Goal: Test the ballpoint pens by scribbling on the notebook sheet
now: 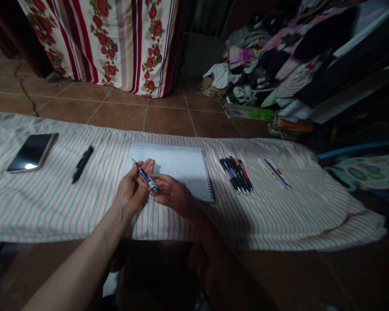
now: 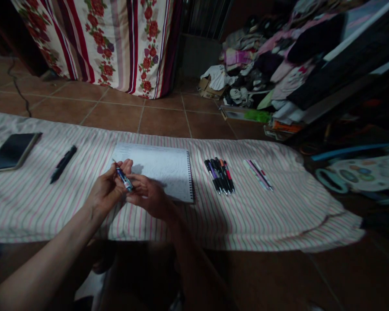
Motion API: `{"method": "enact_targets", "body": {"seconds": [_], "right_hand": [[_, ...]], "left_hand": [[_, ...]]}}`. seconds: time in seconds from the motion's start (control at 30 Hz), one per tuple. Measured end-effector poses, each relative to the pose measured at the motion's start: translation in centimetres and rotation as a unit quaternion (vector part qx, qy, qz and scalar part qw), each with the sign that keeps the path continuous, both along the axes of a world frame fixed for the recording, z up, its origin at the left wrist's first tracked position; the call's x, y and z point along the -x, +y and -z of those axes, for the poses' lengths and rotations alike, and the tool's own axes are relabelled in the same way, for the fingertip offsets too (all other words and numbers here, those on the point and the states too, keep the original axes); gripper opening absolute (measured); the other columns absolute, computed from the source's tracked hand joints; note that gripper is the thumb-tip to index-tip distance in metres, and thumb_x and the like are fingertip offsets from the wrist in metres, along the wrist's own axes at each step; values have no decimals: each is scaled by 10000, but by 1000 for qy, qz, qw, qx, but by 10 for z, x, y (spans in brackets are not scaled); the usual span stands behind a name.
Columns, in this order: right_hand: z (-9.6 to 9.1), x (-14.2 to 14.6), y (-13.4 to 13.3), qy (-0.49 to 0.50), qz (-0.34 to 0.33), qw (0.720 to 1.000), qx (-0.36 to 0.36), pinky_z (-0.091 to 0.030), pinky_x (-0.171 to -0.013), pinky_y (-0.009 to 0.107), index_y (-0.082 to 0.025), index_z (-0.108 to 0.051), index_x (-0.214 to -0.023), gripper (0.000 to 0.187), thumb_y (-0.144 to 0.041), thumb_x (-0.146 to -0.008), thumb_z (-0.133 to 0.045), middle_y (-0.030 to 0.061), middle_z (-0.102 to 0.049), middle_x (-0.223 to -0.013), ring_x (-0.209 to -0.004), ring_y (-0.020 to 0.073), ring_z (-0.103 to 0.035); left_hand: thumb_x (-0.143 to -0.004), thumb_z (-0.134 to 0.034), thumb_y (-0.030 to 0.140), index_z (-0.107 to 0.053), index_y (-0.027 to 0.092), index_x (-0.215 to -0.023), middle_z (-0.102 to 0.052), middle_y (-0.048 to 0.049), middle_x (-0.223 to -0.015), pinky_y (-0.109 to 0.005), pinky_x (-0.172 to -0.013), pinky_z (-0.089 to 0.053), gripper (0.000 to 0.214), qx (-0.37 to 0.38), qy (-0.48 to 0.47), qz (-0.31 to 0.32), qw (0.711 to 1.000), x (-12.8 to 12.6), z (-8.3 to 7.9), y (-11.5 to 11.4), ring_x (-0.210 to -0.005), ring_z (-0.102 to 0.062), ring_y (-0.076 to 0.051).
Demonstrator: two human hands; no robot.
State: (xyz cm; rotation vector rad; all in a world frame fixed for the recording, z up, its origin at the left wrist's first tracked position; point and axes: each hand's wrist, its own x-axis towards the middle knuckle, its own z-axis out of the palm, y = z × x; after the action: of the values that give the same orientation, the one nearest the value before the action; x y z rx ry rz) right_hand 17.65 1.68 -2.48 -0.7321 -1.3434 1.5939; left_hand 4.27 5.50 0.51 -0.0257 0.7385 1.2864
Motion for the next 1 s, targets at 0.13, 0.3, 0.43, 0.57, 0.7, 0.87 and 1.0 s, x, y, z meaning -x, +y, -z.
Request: {"method": "enact_targets", "body": {"seconds": [0.13,0.3,0.43,0.57,0.7,0.87,1.0], "right_hand": [[-4,3,-1,7,45,999,-7,-469,-903,347,-230,-515,-1168,491,-267,-715,-698,48,-622,-1170,-1035,181,-602],[-12,7,-3,-74,198,974,-79,-449,-936,362,-254,-595,-1091,344,-307,-757,-659,19,-643,-1128,-1036,193,-598],[-12,10,-2,-80,280,953,-80,-497,-859,360,-248,-649,-999,237,-358,-792,-610,36,-679,-1054,-979,203,-622],[-13,10,1,-57,319,946,-20,-531,-663,327,-206,-671,-945,289,-437,-807,-568,60,-710,-864,-738,183,-659],[-18,7,7,-10,365,930,35,-478,-530,255,-184,-630,-926,337,-483,-797,-543,24,-661,-729,-565,121,-595],[-19,4,14,-38,423,905,13,-302,-432,191,-205,-493,-754,243,-391,-708,-641,-94,-409,-501,-440,56,-371],[-19,3,12,-49,396,917,19,-237,-398,195,-211,-462,-733,254,-382,-697,-646,-112,-347,-469,-402,48,-285]], "left_hand": [[-940,-365,213,-564,125,-812,-677,-93,-962,-291,-758,-574,253,-30,1,28,999,-4,1,-5,-913,-668,-180],[-931,-382,190,-617,124,-843,-666,-104,-982,-254,-777,-549,259,-44,-2,92,995,-16,-3,-17,-913,-649,-154],[-888,-478,167,-648,107,-864,-667,-81,-866,-183,-605,-519,181,-88,18,122,988,-24,-1,-20,-656,-614,-93],[-810,-610,208,-665,100,-781,-627,-35,-678,-202,-662,-503,125,-167,110,137,970,-24,13,-26,-612,-575,-89],[-845,-546,303,-696,162,-870,-682,-63,-794,-298,-794,-506,207,-277,436,166,840,-10,24,-47,-829,-634,-184],[-859,-457,177,-664,185,-1035,-687,-112,-1019,-380,-828,-525,272,-543,647,212,491,11,21,-82,-971,-629,-236],[-864,-421,147,-636,157,-1072,-667,-111,-1108,-424,-892,-522,299,-618,671,203,355,20,20,-95,-1107,-570,-253]]}}
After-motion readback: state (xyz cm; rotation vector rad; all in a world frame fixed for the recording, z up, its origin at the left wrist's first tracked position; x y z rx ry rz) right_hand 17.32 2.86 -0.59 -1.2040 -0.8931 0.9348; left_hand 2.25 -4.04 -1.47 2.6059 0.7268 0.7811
